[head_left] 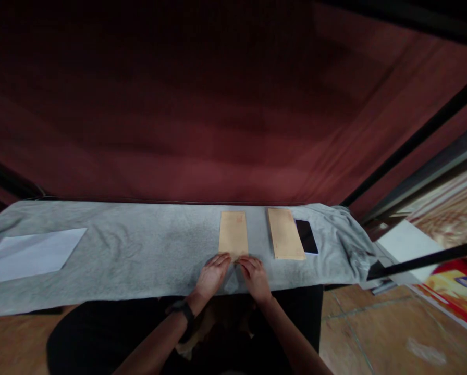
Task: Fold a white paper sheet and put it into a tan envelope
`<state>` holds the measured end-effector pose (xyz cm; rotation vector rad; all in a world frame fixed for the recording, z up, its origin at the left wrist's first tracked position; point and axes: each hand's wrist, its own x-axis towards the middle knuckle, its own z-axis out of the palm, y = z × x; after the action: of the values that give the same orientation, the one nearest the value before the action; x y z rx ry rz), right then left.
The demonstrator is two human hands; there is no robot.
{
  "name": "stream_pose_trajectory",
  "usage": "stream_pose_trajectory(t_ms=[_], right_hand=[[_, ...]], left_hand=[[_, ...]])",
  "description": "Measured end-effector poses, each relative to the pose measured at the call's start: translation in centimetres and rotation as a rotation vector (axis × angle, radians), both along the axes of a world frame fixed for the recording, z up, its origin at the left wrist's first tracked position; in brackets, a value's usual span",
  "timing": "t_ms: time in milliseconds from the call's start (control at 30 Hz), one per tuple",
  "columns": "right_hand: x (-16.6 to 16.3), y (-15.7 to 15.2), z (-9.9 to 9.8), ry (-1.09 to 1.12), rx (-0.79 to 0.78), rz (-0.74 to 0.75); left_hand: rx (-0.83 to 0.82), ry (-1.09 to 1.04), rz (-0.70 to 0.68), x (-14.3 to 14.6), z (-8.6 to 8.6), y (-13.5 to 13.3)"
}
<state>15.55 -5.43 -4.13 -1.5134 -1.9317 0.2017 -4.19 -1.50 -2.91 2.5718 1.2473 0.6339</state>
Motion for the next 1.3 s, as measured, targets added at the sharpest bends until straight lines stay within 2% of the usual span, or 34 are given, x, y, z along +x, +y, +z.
stream_pose_trajectory(t_ms=[133, 233, 300, 400, 467, 700, 833, 967, 1167, 1300], right_hand=[[-0.7, 1.7, 0.6, 0.002, -0.033, -0.143], [-1.3, 2.0, 0.8, -0.004, -0.03, -0.194], [-2.0, 1.6, 0.8, -0.029, -0.011, -0.158], [-3.4, 0.3, 0.4, -0.104, 0.016, 0.006], [-4.0, -0.6, 0.1, -0.168, 0.022, 0.064], [-2.0, -1.4, -0.7, -0.25, 0.041, 0.018], [-1.2, -1.5, -1.0, -0.253, 0.014, 0.015], [-1.6, -1.6, -0.9, -0.255, -0.014, 0.006], [-2.0, -1.7, -0.2, -0.206, -0.011, -0.035], [-1.9, -1.7, -0.3, -0.233, -0.004, -0.027]], left_hand=[[-0.013, -0.044, 0.064, 0.6, 0.0, 0.4], [-0.019, -0.08, 0.125, 1.0, -0.4, 0.8], [-0.022, -0.093, 0.153, 1.1, -0.6, 0.9], [-0.03, -0.085, 0.163, 1.3, -0.8, 0.7], [-0.036, -0.068, 0.171, 1.3, -0.8, 0.4], [-0.026, 0.002, 0.19, 1.1, -0.4, -1.3], [0.011, 0.037, 0.11, 3.0, -0.6, -1.4], [-0.029, 0.11, 0.038, 5.7, -0.9, 1.6], [-0.011, 0.128, 0.038, 7.9, -1.0, 9.3], [0.0, 0.131, 0.054, 8.9, -1.0, 13.1]])
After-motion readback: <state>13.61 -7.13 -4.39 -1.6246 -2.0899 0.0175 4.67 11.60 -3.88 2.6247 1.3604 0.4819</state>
